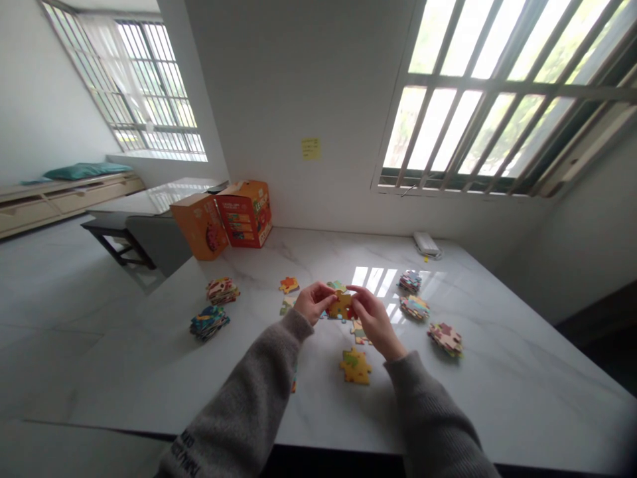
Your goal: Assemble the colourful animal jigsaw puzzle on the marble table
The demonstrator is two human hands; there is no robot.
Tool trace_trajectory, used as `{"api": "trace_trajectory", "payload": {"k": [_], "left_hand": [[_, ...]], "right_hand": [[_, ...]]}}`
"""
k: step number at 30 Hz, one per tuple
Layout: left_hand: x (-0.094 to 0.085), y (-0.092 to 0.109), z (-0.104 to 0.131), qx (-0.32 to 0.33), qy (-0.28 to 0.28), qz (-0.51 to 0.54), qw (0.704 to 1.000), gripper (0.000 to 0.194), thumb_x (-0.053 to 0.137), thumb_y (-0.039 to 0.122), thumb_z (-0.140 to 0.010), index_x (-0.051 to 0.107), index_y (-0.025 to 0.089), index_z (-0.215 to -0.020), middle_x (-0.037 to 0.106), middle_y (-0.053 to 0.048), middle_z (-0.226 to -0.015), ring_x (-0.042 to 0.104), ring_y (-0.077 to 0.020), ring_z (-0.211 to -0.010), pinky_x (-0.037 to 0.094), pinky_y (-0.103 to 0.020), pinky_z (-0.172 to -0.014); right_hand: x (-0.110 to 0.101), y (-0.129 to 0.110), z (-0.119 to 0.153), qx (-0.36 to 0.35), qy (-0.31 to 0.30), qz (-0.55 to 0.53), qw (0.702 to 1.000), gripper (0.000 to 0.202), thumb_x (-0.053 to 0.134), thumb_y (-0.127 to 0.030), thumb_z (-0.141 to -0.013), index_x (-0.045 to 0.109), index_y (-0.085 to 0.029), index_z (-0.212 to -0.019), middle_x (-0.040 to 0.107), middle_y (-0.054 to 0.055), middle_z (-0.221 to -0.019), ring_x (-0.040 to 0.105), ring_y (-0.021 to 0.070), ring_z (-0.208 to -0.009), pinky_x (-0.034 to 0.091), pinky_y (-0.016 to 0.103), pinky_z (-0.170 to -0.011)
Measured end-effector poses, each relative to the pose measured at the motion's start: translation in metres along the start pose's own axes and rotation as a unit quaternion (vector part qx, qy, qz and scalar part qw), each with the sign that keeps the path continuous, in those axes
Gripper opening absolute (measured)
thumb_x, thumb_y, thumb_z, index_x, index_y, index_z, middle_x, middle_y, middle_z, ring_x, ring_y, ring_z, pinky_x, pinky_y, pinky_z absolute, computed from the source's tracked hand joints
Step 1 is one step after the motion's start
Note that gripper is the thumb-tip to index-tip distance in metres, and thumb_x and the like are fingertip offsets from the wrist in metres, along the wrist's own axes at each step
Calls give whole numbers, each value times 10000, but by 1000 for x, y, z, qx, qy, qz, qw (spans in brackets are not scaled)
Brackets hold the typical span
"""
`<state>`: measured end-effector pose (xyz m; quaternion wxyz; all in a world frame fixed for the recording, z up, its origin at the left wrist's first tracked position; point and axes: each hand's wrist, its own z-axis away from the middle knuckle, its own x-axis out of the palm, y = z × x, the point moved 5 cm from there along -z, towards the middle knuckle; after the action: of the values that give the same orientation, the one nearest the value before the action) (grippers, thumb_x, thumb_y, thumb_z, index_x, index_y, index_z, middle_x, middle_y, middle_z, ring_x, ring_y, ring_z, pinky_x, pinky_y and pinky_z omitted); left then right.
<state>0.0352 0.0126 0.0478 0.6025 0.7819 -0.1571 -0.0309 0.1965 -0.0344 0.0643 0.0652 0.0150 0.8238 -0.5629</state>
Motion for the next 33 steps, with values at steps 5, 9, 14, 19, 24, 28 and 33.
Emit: {"api": "trace_trajectory", "payload": {"k": [5, 9, 14, 19, 24, 28, 33], "left_hand": [[8, -5, 3, 4, -4, -16, 1000, 437, 828, 512, -682, 637, 140, -808, 703, -30, -741, 656, -147, -684, 550, -286, -686], [2, -3, 4, 21, 12, -96, 995, 325, 673, 438, -842, 669, 126, -936, 678, -29, -722, 606, -124, -614, 500, -249, -599], [0, 2, 6, 60, -17, -214, 975, 359, 649, 332, -857, 636, 145, -1164, 689, -36, -817, 583, -117, -641, 413, -208, -537], [8, -7, 8, 42, -82, -201, 975, 377, 682, 292, -830, 634, 161, -1181, 651, -2, -769, 559, -105, -615, 415, -207, -554], [-1, -12, 3, 9, -52, -101, 993, 356, 715, 396, -814, 660, 126, -1038, 605, 10, -680, 553, -107, -582, 463, -226, -566], [-13, -15, -4, -7, -5, -78, 997, 381, 758, 444, -760, 657, 129, -948, 609, 11, -664, 570, -111, -588, 493, -231, -575], [-19, -20, -6, -25, 10, -70, 997, 374, 791, 435, -721, 638, 141, -896, 648, -3, -691, 615, -127, -617, 517, -239, -575]], "right_hand": [[0, 5, 4, 8, 8, 12, 1000, 265, 581, -410, -905, 629, -213, -1075, 653, 20, -825, 610, 156, -697, 521, 275, -608], [-8, 15, 3, 22, 55, 6, 998, 283, 615, -442, -888, 650, -195, -1020, 638, 10, -763, 581, 140, -635, 502, 262, -568], [-25, 23, 2, 35, 101, -10, 994, 328, 646, -469, -866, 671, -184, -1027, 624, 0, -729, 572, 130, -609, 504, 261, -563], [-15, 21, 5, 40, 51, -17, 998, 315, 673, -456, -844, 682, -197, -1022, 662, 21, -787, 621, 157, -683, 525, 274, -595], [-12, 17, 6, 38, 52, -8, 998, 318, 624, -427, -874, 657, -191, -1085, 637, 8, -756, 576, 140, -628, 497, 273, -586], [-32, 14, 4, 23, 93, 15, 995, 305, 581, -398, -895, 649, -177, -1093, 623, 7, -738, 537, 133, -612, 466, 272, -590], [-51, 19, 2, 20, 128, 29, 991, 275, 558, -368, -886, 652, -173, -1056, 617, 3, -710, 536, 138, -615, 459, 276, -600]]}}
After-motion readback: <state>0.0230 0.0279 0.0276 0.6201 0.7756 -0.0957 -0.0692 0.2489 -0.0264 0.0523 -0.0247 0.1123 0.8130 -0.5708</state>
